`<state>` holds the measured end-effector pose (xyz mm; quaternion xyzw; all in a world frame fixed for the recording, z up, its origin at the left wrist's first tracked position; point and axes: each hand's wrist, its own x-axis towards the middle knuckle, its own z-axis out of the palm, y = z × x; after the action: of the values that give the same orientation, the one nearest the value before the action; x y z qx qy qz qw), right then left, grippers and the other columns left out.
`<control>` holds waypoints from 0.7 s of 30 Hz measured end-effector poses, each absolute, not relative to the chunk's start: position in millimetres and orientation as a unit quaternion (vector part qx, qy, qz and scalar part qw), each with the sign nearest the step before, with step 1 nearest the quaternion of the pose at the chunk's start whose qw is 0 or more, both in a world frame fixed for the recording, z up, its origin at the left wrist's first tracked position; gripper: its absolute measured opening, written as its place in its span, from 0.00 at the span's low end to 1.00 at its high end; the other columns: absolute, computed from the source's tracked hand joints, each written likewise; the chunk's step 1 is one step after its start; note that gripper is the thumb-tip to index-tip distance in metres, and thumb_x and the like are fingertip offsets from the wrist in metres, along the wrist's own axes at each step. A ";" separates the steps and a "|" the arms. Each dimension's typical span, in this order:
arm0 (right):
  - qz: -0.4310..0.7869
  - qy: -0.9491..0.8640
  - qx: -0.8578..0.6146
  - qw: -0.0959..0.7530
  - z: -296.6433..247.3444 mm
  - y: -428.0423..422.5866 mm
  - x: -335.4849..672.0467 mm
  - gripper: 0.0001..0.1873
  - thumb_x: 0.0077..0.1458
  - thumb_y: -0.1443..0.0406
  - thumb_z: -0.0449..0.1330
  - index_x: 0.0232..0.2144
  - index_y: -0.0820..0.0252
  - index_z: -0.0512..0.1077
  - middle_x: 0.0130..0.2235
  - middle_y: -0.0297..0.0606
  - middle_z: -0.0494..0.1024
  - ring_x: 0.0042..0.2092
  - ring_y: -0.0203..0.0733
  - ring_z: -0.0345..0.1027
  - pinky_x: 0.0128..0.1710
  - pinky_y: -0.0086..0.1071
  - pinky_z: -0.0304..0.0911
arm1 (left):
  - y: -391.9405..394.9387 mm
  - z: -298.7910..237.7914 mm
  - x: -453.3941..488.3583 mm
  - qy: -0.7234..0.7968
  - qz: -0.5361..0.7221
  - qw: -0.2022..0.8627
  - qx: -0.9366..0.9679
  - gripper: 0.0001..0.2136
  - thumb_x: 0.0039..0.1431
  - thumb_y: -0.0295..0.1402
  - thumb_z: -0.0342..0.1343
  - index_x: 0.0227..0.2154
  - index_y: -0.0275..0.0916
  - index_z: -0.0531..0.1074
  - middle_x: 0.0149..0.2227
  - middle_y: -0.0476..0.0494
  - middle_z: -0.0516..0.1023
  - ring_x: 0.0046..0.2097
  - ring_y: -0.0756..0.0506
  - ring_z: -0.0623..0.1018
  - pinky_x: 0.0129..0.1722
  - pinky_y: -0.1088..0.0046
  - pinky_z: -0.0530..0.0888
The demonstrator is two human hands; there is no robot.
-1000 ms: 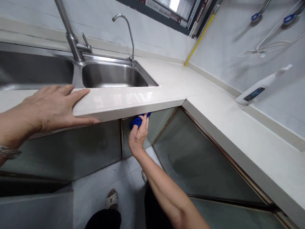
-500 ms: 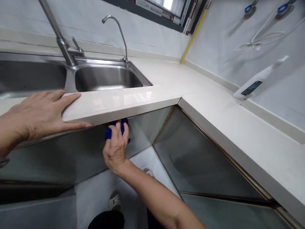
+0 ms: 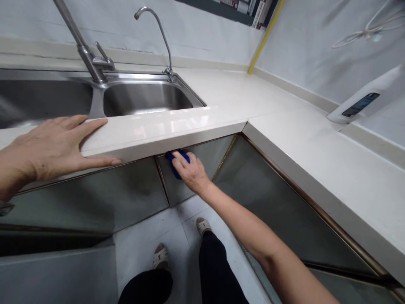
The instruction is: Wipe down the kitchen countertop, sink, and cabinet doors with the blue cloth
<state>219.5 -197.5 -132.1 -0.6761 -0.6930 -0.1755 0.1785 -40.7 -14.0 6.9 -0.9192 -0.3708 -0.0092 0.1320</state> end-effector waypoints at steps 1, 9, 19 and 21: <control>-0.161 -0.682 -0.686 0.194 -130.6 -199.4 228.1 0.18 0.71 0.69 0.45 0.52 0.51 0.72 0.69 0.31 0.66 0.55 0.52 0.65 0.49 0.45 0.73 | -14.5 7.4 -40.7 -0.371 -0.005 0.133 -0.919 0.55 0.47 0.77 0.30 0.69 0.41 0.50 0.60 0.34 0.63 0.59 0.30 0.67 0.61 0.51 0.67; -0.125 -0.610 -0.758 0.197 -127.5 -219.4 297.8 0.28 0.57 0.76 0.50 0.56 0.54 0.70 0.68 0.37 0.65 0.56 0.55 0.60 0.50 0.46 0.73 | -16.3 10.1 -40.7 -0.366 -0.013 0.108 -0.924 0.56 0.47 0.77 0.32 0.69 0.40 0.51 0.61 0.33 0.63 0.60 0.29 0.66 0.63 0.48 0.66; -0.134 -0.496 -0.806 0.294 -123.8 -207.0 271.7 0.29 0.52 0.78 0.48 0.53 0.61 0.72 0.64 0.44 0.70 0.49 0.50 0.65 0.51 0.40 0.67 | -1.8 -1.1 -44.5 -0.336 -0.037 0.132 -0.932 0.53 0.51 0.75 0.33 0.69 0.39 0.52 0.60 0.33 0.64 0.56 0.29 0.69 0.58 0.48 0.69; -0.116 -0.520 -0.793 0.295 -125.4 -202.1 241.7 0.28 0.53 0.77 0.49 0.55 0.60 0.71 0.66 0.44 0.67 0.50 0.50 0.65 0.53 0.39 0.67 | 5.0 -6.4 -47.2 -0.340 -0.049 0.137 -0.929 0.54 0.49 0.77 0.33 0.68 0.41 0.53 0.60 0.35 0.64 0.55 0.30 0.70 0.57 0.50 0.69</control>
<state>241.7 -202.1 -125.4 -0.7933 -0.5198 -0.1164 0.2948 -47.2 5.0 -6.4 -0.9290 -0.3402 -0.0487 0.1373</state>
